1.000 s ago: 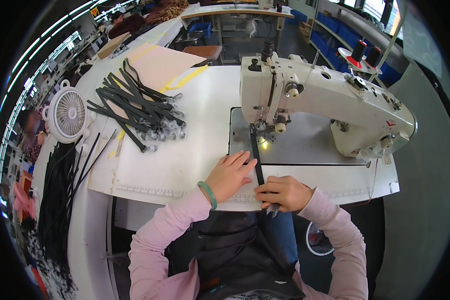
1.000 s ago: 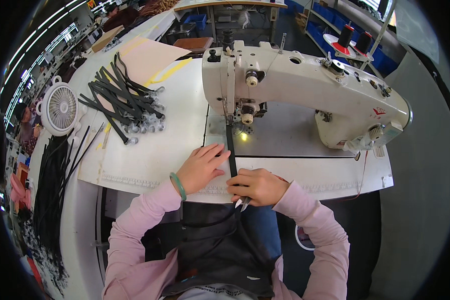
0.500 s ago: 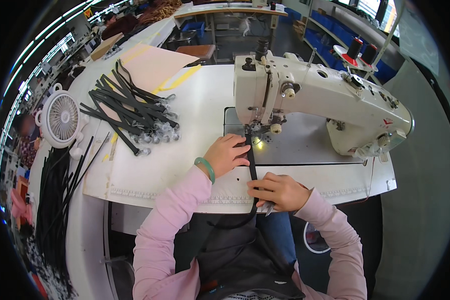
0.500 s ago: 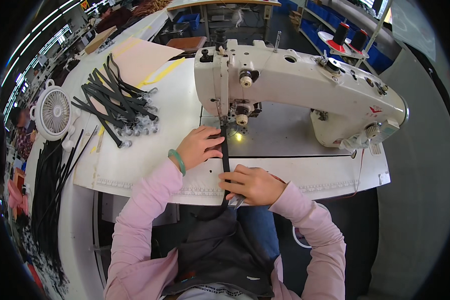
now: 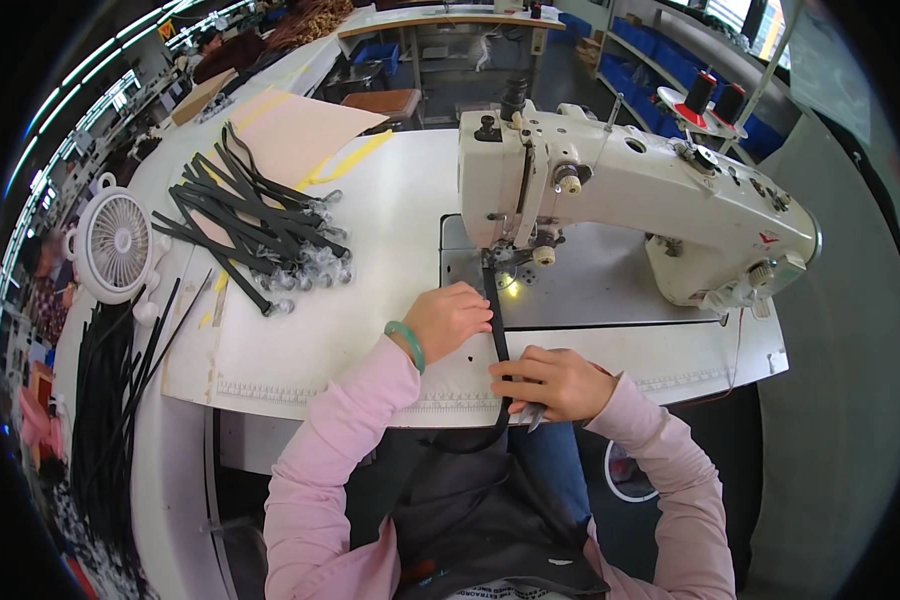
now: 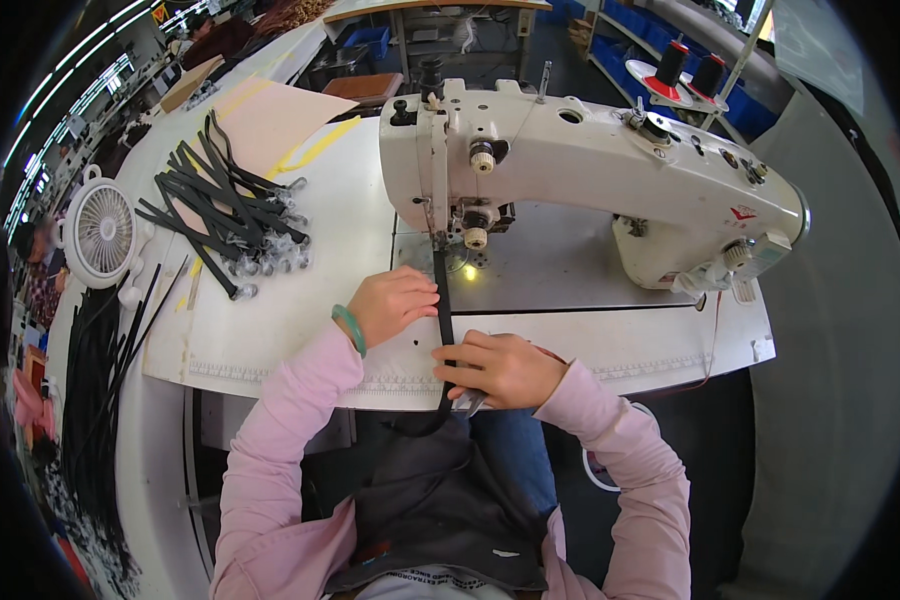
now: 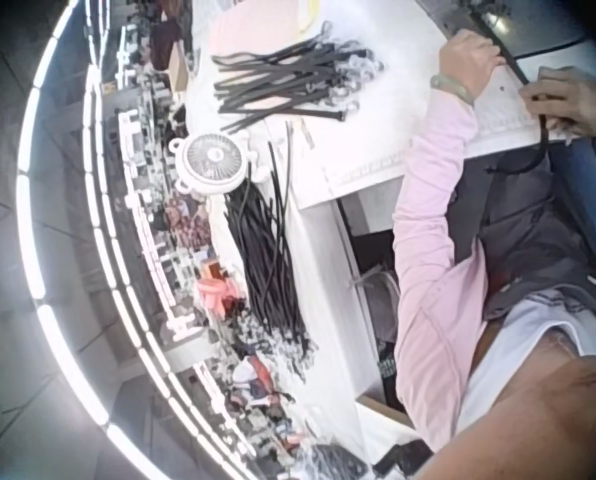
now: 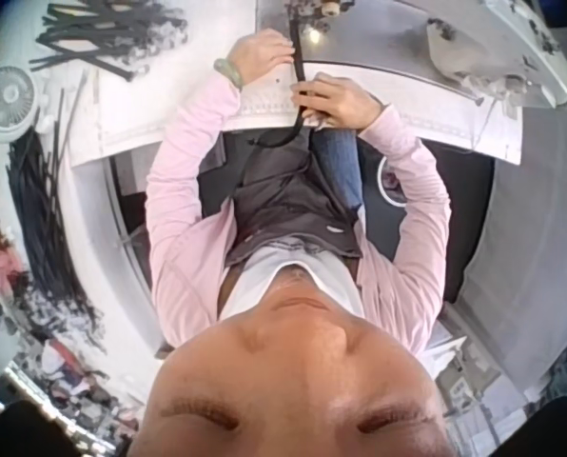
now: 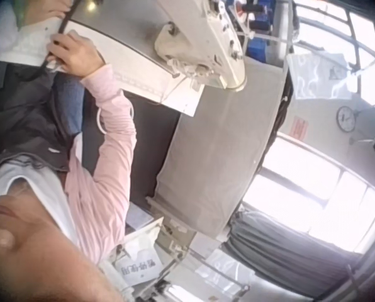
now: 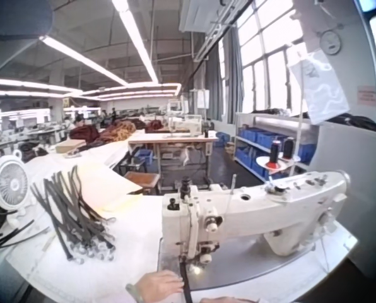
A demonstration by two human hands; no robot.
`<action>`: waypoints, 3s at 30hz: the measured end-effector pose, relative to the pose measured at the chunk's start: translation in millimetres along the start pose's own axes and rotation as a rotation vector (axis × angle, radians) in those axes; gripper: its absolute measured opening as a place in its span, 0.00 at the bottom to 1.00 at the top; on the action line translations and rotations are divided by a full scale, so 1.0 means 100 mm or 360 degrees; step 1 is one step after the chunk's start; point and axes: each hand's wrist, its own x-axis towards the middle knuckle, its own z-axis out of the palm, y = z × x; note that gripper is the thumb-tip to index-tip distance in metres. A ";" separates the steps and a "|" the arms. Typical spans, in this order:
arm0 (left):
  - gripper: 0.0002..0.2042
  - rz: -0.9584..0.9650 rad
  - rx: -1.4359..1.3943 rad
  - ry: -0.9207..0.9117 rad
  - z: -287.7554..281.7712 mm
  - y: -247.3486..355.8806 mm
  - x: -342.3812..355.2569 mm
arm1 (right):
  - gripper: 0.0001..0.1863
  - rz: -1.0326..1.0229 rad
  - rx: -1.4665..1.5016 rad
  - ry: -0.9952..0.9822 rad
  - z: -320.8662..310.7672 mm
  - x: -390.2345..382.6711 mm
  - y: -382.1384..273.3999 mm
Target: The person operates an industrial sewing machine to stitch long black straps. They feed the straps through the machine one at a time, guiding them with both hands, and then place the finished pieces onto a pile on the table.
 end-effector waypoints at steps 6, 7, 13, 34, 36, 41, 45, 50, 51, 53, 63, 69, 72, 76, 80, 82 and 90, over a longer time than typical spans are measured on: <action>0.09 -0.0008 -0.0050 -0.0030 -0.01 0.01 0.01 | 0.15 -0.0004 -0.0026 -0.0036 -0.03 -0.02 0.00; 0.10 -0.0067 -0.0068 -0.0028 -0.02 0.02 0.01 | 0.15 -0.0010 -0.0018 -0.0032 -0.03 0.00 -0.01; 0.15 -0.0218 -0.0007 -0.0054 0.00 0.00 0.02 | 0.14 -0.0026 -0.0027 -0.0006 -0.06 -0.03 -0.02; 0.19 -0.0145 0.0031 -0.0077 0.14 -0.11 -0.11 | 0.15 0.0066 -0.0117 -0.0108 -0.07 0.09 -0.13; 0.20 -0.0152 0.0012 -0.0076 0.15 -0.12 -0.11 | 0.15 0.0059 -0.0116 -0.0139 -0.08 0.10 -0.14; 0.21 -0.0194 0.0024 -0.0095 0.15 -0.11 -0.11 | 0.16 0.0041 -0.0095 -0.0159 -0.08 0.10 -0.12; 0.21 -0.0202 0.0042 -0.0086 0.16 -0.11 -0.10 | 0.16 0.0043 -0.0101 -0.0165 -0.08 0.10 -0.12; 0.21 -0.0185 0.0051 -0.0091 0.15 -0.11 -0.10 | 0.15 0.0050 -0.0102 -0.0138 -0.08 0.12 -0.14; 0.21 -0.0180 0.0051 -0.0090 0.15 -0.11 -0.10 | 0.15 0.0054 -0.0105 -0.0135 -0.08 0.12 -0.14; 0.21 -0.0175 0.0046 -0.0098 0.14 -0.11 -0.10 | 0.15 0.0059 -0.0111 -0.0131 -0.07 0.12 -0.13; 0.21 -0.0182 0.0067 -0.0115 0.13 -0.10 -0.09 | 0.14 0.0055 -0.0120 -0.0123 -0.06 0.10 -0.12; 0.20 -0.0148 0.0027 -0.0082 0.12 -0.10 -0.08 | 0.15 0.0075 -0.0105 -0.0123 -0.07 0.11 -0.12; 0.20 -0.0165 0.0020 -0.0079 0.12 -0.09 -0.09 | 0.15 0.0068 -0.0112 -0.0121 -0.06 0.10 -0.12; 0.20 -0.0162 0.0044 -0.0071 0.10 -0.08 -0.10 | 0.16 0.0083 -0.0092 -0.0117 -0.05 0.10 -0.12; 0.20 -0.0159 0.0043 -0.0061 0.11 -0.10 -0.11 | 0.17 0.0085 -0.0069 -0.0093 -0.05 0.07 -0.10; 0.20 -0.0152 0.0034 -0.0076 0.13 -0.09 -0.08 | 0.21 0.0138 0.0016 -0.0094 -0.07 0.05 -0.09; 0.18 -0.0182 -0.0026 -0.0080 0.05 -0.08 -0.06 | 0.28 0.0296 0.0164 -0.0054 -0.09 0.01 0.07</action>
